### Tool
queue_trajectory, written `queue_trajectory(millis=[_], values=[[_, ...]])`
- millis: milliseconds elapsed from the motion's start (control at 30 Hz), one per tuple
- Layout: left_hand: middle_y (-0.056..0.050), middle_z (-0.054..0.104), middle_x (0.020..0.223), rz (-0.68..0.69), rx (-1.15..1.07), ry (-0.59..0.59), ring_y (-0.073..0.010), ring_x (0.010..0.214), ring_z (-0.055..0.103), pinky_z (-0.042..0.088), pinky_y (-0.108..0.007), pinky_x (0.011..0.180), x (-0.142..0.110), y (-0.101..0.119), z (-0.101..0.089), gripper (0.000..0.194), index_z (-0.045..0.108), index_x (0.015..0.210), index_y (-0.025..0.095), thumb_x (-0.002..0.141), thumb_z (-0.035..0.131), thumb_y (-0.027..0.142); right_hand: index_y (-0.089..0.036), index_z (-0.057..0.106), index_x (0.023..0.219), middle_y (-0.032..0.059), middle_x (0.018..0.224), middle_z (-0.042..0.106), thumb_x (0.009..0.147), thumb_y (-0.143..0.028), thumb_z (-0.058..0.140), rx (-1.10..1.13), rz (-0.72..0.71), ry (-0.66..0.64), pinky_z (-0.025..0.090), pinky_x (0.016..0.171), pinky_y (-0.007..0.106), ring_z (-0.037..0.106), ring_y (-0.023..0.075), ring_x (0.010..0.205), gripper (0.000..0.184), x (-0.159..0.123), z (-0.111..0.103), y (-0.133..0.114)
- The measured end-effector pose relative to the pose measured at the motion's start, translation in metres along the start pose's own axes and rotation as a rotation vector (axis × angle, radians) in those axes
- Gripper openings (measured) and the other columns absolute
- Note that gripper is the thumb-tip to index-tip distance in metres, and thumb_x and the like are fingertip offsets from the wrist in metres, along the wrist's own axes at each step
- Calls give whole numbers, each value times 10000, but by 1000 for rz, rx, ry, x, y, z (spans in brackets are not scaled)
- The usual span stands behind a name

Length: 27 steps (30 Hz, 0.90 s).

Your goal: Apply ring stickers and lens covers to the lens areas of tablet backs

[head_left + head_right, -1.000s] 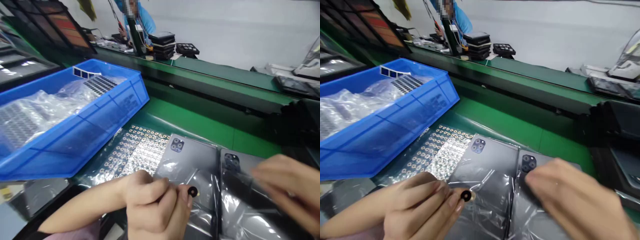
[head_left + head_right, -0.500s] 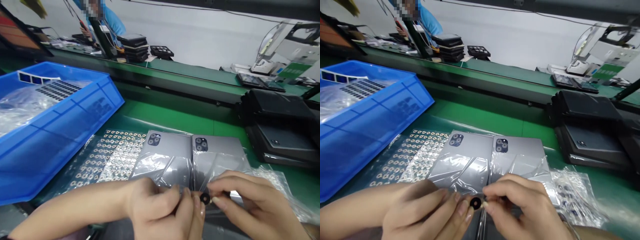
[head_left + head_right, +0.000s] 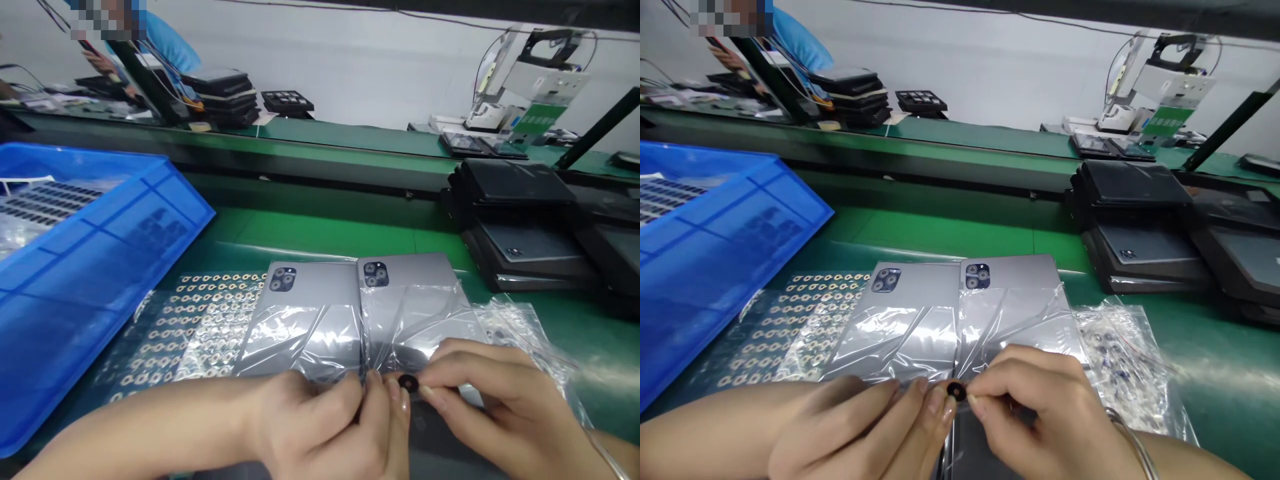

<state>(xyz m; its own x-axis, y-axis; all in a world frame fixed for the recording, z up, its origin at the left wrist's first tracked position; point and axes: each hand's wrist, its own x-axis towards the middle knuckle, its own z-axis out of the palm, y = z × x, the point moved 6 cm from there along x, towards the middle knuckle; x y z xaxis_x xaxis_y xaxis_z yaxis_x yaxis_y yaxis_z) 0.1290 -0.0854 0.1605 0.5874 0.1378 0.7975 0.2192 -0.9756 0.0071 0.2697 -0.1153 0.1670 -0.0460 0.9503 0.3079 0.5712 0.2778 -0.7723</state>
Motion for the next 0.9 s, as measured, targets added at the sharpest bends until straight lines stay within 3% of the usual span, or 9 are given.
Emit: queue_trajectory(millis=[100, 167, 267, 333, 467, 633, 900], values=[[-5, 709, 826, 229, -101, 11, -160, 824, 658, 564, -256, 597, 8, -2, 4, 332, 689, 731, 202, 891, 419, 95, -184, 610, 754, -34, 645, 619, 805, -43, 528, -12, 69, -5, 457, 530, 128, 582, 57, 579, 171, -2, 2, 7], [-29, 698, 855, 294, -253, -39, -160, 809, 653, 552, -256, 590, 17, -9, 7, 323, 676, 797, 164, 926, 381, 135, -191, 598, 717, -50, 616, 606, 798, -59, 531, -11, 112, 24, 449, 513, 122, 571, 52, 555, 169, -4, 2, 11], [-60, 674, 834, 87, -402, -177, -143, 727, 633, 543, -250, 585, 29, -28, 14, 157, 632, 935, 114, 921, 505, 204, -198, 602, 715, -58, 612, 605, 813, -90, 538, -27, 173, 62, 448, 509, 129, 571, 52, 552, 160, -8, 2, 18], [-60, 664, 813, -1, -431, -211, -133, 705, 617, 538, -245, 584, 32, -33, 17, 146, 621, 965, 101, 878, 597, 215, -200, 610, 737, -57, 631, 616, 823, -102, 539, -37, 181, 102, 454, 517, 130, 576, 51, 560, 148, -11, 3, 18], [-56, 684, 840, 32, -471, -171, -135, 757, 622, 542, -253, 626, 32, -28, 15, 128, 651, 966, 96, 844, 628, 128, -196, 604, 762, -53, 642, 620, 821, -93, 540, -34, 125, 198, 469, 514, 128, 574, 49, 551, 135, -15, 2, 13], [-42, 709, 839, -55, -576, -281, -125, 740, 633, 551, -239, 627, 31, -34, 21, 136, 658, 982, 122, 853, 623, 146, -192, 612, 825, -17, 703, 653, 836, -76, 514, 7, 80, 142, 508, 542, 163, 617, 79, 609, 152, -13, 6, 10], [-76, 701, 833, -47, -691, -234, -141, 713, 611, 538, -276, 620, 28, -38, 29, 147, 664, 974, 113, 874, 555, 117, -188, 614, 817, -13, 689, 641, 834, -72, 508, 40, 108, 103, 505, 540, 160, 606, 78, 593, 158, -13, 10, 18]])
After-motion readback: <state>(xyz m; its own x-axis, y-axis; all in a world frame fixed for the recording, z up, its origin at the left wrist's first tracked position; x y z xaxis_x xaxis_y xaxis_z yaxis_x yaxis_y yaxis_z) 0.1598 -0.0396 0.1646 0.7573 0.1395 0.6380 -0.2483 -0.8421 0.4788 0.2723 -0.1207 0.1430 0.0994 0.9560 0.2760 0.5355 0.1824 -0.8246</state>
